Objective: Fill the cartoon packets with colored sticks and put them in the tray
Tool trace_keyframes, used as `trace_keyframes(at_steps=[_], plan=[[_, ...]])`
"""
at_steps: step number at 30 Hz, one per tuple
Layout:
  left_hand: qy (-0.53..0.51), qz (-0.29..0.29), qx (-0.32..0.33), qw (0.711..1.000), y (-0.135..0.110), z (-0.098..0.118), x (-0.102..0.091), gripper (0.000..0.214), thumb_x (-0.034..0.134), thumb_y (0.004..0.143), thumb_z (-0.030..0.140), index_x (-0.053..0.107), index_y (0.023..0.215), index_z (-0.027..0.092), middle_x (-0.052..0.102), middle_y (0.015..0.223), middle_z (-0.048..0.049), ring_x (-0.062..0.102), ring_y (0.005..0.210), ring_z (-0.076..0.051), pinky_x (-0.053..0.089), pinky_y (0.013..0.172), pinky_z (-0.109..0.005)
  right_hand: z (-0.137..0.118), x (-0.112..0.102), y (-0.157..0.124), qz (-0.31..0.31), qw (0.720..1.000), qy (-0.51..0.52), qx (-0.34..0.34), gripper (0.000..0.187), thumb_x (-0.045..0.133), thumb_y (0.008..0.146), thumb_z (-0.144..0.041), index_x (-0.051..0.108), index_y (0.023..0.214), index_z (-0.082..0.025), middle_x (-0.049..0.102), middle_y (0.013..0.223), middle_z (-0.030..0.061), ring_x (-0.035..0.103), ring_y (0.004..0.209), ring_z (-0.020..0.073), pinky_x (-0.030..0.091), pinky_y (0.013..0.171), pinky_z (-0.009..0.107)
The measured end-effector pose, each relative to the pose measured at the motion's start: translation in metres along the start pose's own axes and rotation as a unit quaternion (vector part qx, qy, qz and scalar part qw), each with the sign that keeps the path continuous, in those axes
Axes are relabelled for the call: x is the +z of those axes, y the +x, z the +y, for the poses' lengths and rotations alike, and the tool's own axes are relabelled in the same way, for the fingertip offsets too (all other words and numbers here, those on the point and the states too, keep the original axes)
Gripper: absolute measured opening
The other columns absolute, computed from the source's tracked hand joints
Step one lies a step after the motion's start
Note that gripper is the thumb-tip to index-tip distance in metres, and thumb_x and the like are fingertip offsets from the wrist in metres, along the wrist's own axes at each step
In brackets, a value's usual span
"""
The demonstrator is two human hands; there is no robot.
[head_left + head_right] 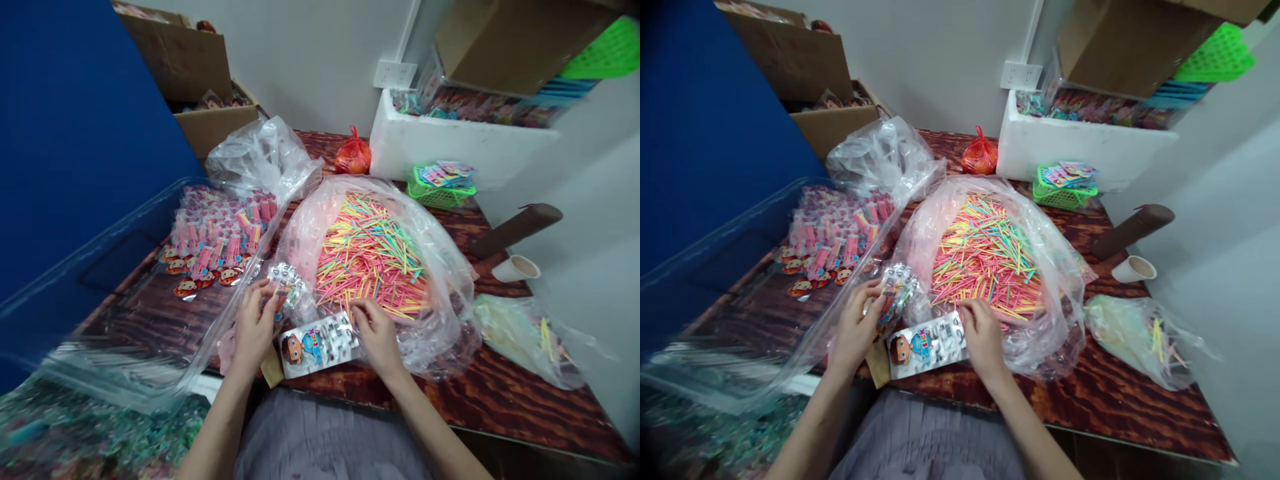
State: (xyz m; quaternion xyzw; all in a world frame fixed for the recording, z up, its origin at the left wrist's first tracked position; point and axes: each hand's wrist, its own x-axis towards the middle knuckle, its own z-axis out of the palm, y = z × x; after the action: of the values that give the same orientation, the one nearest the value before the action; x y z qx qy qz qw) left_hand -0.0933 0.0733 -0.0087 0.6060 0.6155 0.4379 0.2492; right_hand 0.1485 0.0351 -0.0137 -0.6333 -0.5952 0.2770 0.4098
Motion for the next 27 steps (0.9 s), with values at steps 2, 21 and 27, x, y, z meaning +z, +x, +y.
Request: trace_keyframes(at_steps=[2, 21, 27], plan=[[0.087, 0.029, 0.019, 0.996, 0.007, -0.011, 0.016, 0.016, 0.048, 0.092, 0.03, 0.06, 0.089, 0.019, 0.057, 0.125, -0.0124, 0.05, 0.123, -0.028, 0.038, 0.104, -0.049, 0.024, -0.004, 0.013, 0.054, 0.994, -0.099, 0.011, 0.018, 0.046, 0.093, -0.026, 0.062, 0.092, -0.019, 0.065, 0.092, 0.0083, 0.059, 0.087, 0.0233, 0.044, 0.08, 0.036], [0.129, 0.002, 0.044, 0.991, -0.002, -0.013, 0.018, 0.049, 0.042, 0.096, 0.031, 0.04, 0.143, 0.018, 0.036, 0.154, -0.0153, 0.032, 0.143, -0.029, 0.029, 0.117, -0.051, 0.034, -0.001, 0.041, 0.075, 0.965, -0.249, 0.032, 0.02, 0.035, 0.095, -0.029, 0.047, 0.081, -0.023, 0.055, 0.069, 0.0009, 0.052, 0.064, 0.0198, 0.034, 0.061, 0.029], [0.205, -0.053, 0.11, 0.971, -0.014, -0.012, 0.019, 0.043, 0.049, 0.093, 0.026, 0.051, 0.136, 0.025, 0.032, 0.157, -0.0111, 0.027, 0.145, -0.034, 0.028, 0.114, -0.058, 0.02, -0.008, 0.036, 0.004, 0.996, -0.091, 0.001, 0.021, 0.031, 0.097, -0.033, 0.04, 0.081, -0.025, 0.054, 0.066, -0.0022, 0.054, 0.061, 0.018, 0.037, 0.06, 0.027]])
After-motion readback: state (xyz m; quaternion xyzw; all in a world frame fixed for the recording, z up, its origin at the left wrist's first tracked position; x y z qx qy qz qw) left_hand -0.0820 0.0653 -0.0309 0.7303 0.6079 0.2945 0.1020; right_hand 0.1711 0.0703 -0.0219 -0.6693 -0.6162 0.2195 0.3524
